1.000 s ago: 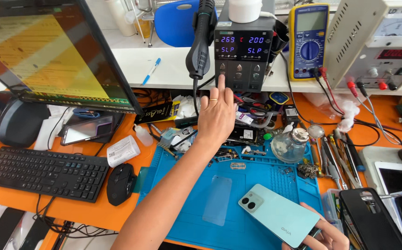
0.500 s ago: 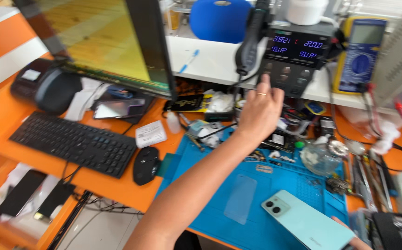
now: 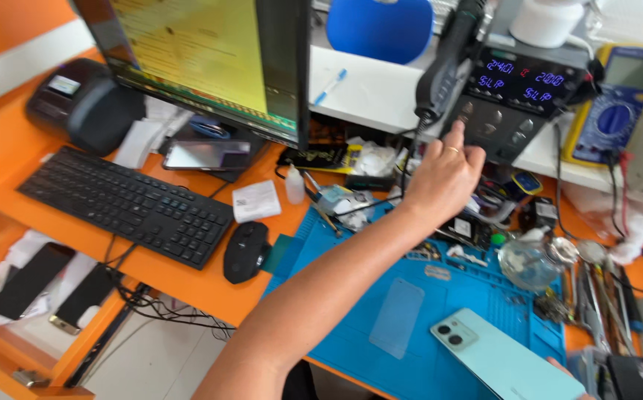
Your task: The person uses a heat gun to warm the back cover of a mobile phone and then pries it open with a plastic tool to expose the internal parts.
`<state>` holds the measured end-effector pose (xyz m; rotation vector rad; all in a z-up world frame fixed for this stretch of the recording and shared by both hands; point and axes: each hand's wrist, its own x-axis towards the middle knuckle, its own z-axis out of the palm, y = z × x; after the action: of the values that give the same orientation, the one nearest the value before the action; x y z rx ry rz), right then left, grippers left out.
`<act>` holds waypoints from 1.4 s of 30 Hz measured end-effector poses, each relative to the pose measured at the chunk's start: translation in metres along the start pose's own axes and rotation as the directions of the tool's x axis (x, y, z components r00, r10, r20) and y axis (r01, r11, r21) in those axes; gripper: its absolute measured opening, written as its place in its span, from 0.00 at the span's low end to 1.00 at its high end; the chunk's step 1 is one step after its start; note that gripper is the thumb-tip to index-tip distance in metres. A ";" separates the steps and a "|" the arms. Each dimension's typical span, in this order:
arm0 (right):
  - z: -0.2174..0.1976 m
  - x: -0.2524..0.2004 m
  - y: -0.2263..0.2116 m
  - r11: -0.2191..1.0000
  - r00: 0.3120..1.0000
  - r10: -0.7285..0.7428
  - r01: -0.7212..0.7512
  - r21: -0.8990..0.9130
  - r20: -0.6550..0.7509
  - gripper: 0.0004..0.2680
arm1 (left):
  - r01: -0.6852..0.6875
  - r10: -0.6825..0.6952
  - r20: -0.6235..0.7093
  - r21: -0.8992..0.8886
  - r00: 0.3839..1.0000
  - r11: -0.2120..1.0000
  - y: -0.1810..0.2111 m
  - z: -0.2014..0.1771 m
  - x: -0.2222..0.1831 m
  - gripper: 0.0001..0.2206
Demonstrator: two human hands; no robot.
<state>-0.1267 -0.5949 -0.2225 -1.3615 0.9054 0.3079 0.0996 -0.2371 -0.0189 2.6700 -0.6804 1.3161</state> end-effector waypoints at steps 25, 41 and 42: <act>0.000 -0.018 -0.005 0.951 0.797 0.063 -0.231 0.206 0.601 0.18 | -0.070 0.050 0.106 0.200 0.993 0.977 -0.003 -0.003 0.019 0.14; 0.087 -0.208 -0.056 0.997 0.999 -0.051 0.052 0.057 -0.019 0.22 | -0.115 0.092 0.202 0.108 0.975 0.987 -0.008 -0.007 0.036 0.12; 0.098 -0.220 -0.072 0.997 0.999 -0.049 0.050 0.062 -0.017 0.22 | -0.120 0.096 0.204 0.109 0.974 0.987 -0.009 -0.007 0.036 0.12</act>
<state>-0.1827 -0.4544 -0.0214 -1.3287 0.8856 0.2296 0.1175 -0.2395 0.0139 2.9294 -0.8034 1.1596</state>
